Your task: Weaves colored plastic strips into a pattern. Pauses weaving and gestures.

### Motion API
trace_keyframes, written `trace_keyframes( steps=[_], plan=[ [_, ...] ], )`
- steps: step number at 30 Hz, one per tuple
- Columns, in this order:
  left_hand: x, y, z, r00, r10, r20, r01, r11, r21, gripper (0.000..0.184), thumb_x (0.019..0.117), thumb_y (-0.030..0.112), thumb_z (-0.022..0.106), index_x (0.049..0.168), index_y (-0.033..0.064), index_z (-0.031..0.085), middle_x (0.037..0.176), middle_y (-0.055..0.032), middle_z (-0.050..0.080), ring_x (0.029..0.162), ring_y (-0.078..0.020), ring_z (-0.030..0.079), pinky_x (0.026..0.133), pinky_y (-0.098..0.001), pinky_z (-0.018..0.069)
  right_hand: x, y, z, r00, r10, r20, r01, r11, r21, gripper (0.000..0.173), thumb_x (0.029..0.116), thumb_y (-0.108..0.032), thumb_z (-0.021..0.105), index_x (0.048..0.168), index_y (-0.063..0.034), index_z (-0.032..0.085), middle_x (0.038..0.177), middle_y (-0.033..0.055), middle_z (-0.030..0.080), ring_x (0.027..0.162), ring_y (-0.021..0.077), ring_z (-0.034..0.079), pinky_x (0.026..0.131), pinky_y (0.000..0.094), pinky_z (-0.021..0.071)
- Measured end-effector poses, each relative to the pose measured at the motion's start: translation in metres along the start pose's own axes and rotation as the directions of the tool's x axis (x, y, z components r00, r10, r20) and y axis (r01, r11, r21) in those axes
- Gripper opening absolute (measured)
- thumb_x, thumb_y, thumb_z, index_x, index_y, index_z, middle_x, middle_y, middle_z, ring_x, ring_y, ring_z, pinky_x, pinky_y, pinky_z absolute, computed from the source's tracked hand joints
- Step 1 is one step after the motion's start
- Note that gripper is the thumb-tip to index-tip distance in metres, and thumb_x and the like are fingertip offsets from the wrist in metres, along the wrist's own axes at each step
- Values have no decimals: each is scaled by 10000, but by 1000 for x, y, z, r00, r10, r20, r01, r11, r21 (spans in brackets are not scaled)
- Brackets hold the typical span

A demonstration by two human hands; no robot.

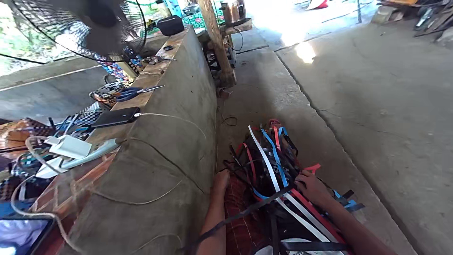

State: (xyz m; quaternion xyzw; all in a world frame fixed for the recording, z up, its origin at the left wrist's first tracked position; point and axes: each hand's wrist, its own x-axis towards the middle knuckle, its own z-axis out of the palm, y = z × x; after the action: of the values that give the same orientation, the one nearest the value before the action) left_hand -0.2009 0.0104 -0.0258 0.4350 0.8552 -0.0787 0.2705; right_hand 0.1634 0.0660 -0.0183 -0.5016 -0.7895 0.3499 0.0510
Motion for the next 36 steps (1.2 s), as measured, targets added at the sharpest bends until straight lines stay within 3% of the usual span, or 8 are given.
trace_keyframes(
  steps=[4, 9, 11, 14, 19, 26, 32, 36],
  plan=[
    [-3, -11, 5, 983, -13, -183, -22, 981, -192, 482, 1127, 380, 367, 1275, 47, 683, 1255, -203, 697, 1229, -363, 644, 1045, -566, 480, 4, 2, 6, 997, -42, -57, 41, 999, -19, 222, 1022, -169, 613, 1103, -12, 748, 1214, 226, 647, 1165, 396, 615, 1004, 529, 500],
    [-10, -16, 20, 926, 76, -370, -170, 958, -230, 411, 1121, 237, 388, 1489, 157, 555, 1215, -205, 719, 1134, -391, 696, 1003, -562, 525, 6, 3, 8, 996, -57, -68, 54, 998, -44, 190, 1010, -136, 628, 1086, -20, 757, 1191, 225, 654, 1145, 402, 625, 987, 560, 505],
    [-14, -15, 21, 896, 110, -430, -229, 944, -238, 508, 1075, 81, 408, 1562, 209, 475, 1388, -169, 651, 1170, -380, 686, 998, -564, 533, 4, 2, 8, 992, -86, -88, 82, 996, -45, 172, 993, -109, 643, 1059, -1, 760, 1175, 253, 655, 1130, 434, 628, 977, 588, 504],
    [-17, -12, 19, 883, 164, -439, -285, 931, -226, 644, 1014, -13, 447, 1568, 316, 454, 1687, -58, 324, 1273, -336, 641, 984, -545, 554, 1, 3, 3, 978, -183, -98, 180, 983, -42, 197, 981, -71, 624, 1046, 74, 741, 1166, 333, 645, 1122, 500, 621, 989, 629, 482],
    [-15, -16, 13, 901, 263, -346, -354, 906, -233, 397, 1012, 24, 489, 1339, 146, 678, 1378, -113, 656, 1263, -322, 631, 1051, -545, 504, 1, 2, -6, 982, -187, -19, 184, 977, -104, 302, 1025, -158, 559, 1143, 70, 717, 1232, 331, 631, 1195, 470, 596, 1042, 584, 462],
    [-7, -15, 12, 952, 147, -267, -240, 901, -361, 378, 1014, 161, 513, 1364, 131, 652, 1309, -153, 685, 1243, -318, 648, 1037, -554, 514, 5, 12, -5, 985, -175, -14, 172, 979, -109, 285, 1021, -155, 565, 1130, 54, 724, 1239, 331, 626, 1200, 471, 593, 1039, 585, 461],
    [-4, -6, 15, 945, 289, -155, -299, 954, -39, 479, 1062, 467, 471, 1186, 95, 747, 1325, -155, 664, 1364, -361, 513, 1194, -578, 295, 2, 6, -9, 988, -157, -2, 157, 983, -93, 293, 1026, -155, 558, 1145, 59, 720, 1252, 320, 623, 1213, 455, 589, 1051, 571, 458],
    [-5, -5, 5, 955, 288, -66, -291, 956, -35, 559, 1101, 486, 379, 1162, 61, 737, 1263, -149, 703, 1343, -338, 542, 1196, -564, 288, 2, 10, -7, 990, -142, -5, 141, 984, -108, 304, 1032, -168, 550, 1150, 57, 718, 1272, 316, 622, 1227, 455, 588, 1059, 569, 456]
  ],
)
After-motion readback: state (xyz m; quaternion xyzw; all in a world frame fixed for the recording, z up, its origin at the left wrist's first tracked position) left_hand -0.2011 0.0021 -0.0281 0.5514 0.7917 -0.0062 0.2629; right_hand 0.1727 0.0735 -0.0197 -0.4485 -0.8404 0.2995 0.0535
